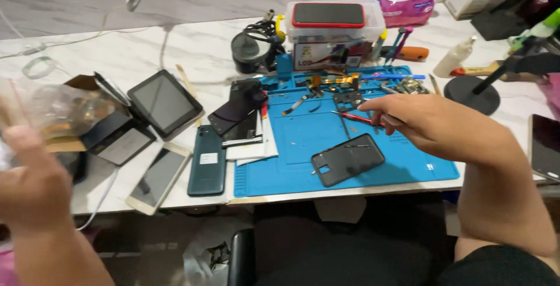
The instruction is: Disassembling a tablet to remove the screen and battery for repair.
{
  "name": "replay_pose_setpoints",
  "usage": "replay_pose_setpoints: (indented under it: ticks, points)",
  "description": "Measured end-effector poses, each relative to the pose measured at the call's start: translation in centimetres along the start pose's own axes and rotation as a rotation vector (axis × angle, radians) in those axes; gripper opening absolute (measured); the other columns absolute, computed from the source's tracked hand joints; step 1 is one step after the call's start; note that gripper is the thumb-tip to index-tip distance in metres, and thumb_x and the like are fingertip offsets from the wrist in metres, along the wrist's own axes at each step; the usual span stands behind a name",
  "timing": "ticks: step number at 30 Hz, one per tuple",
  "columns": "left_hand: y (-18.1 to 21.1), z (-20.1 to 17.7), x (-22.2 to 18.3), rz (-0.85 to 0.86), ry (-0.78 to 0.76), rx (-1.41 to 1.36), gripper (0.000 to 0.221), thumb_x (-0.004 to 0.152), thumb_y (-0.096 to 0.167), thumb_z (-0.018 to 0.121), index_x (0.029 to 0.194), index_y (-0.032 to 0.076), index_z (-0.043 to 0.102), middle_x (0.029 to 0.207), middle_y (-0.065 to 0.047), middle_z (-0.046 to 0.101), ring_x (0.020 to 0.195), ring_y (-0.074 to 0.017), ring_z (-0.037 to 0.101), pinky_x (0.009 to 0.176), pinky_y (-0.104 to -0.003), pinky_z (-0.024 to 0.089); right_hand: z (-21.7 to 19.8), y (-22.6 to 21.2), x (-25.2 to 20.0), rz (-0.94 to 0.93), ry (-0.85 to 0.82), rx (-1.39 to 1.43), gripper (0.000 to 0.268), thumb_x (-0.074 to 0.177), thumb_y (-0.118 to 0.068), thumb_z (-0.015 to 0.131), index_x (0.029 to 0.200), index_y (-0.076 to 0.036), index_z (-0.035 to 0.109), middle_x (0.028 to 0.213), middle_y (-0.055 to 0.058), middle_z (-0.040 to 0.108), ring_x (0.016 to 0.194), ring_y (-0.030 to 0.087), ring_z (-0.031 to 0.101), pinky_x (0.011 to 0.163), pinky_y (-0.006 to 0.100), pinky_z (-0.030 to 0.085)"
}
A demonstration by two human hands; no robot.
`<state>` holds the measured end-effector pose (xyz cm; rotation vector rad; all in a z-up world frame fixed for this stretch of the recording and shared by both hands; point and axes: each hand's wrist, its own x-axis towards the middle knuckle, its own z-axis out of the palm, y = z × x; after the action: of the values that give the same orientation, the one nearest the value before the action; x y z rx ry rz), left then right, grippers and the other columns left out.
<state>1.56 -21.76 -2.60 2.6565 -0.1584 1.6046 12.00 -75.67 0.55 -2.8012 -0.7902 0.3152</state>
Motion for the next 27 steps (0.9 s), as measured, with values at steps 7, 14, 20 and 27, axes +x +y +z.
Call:
replay_pose_setpoints:
  ticks: [7,14,20,27]
  points:
    - [20.6,8.5,6.8,0.19,-0.346,-0.424,0.032,0.09,0.02,0.074,0.121,0.011,0.069,0.127,-0.016,0.065,0.114,-0.0367,0.061,0.097,-0.048,0.049,3.4,10.5,4.7,-0.162,0.226,-0.078,0.048,0.075,0.011,0.045,0.116,-0.007,0.063,0.106,0.011,0.066,0.095,0.032,0.065,0.083,0.043,0.05]
    - [29.6,24.6,3.0,0.249,-0.775,-0.394,0.028,0.085,0.017,0.073,0.113,0.017,0.068,0.103,-0.011,0.069,0.084,-0.0353,0.074,0.067,-0.045,0.06,9.8,14.7,11.4,-0.268,0.123,-0.051,0.018,0.086,-0.022,0.075,0.083,-0.012,0.061,0.085,0.006,0.065,0.088,0.032,0.072,0.077,0.041,0.057]
    - [31.8,28.7,1.7,0.553,-0.649,-0.452,0.016,0.083,0.005,0.072,0.092,0.018,0.074,0.094,-0.011,0.064,0.084,-0.0327,0.067,0.065,-0.043,0.057,12.2,15.0,11.9,-0.226,0.065,-0.098,0.024,0.08,-0.033,0.077,0.085,-0.015,0.062,0.091,0.004,0.063,0.087,0.032,0.071,0.073,0.044,0.059]
    - [30.4,29.4,1.5,0.749,-0.184,-0.447,0.017,0.088,0.01,0.073,0.08,0.019,0.063,0.084,0.0,0.048,0.082,-0.0239,0.056,0.078,-0.038,0.048,7.0,12.5,7.7,-0.016,-0.084,-0.277,0.02,0.081,-0.03,0.073,0.095,-0.017,0.07,0.093,0.003,0.068,0.086,0.033,0.074,0.071,0.045,0.06]
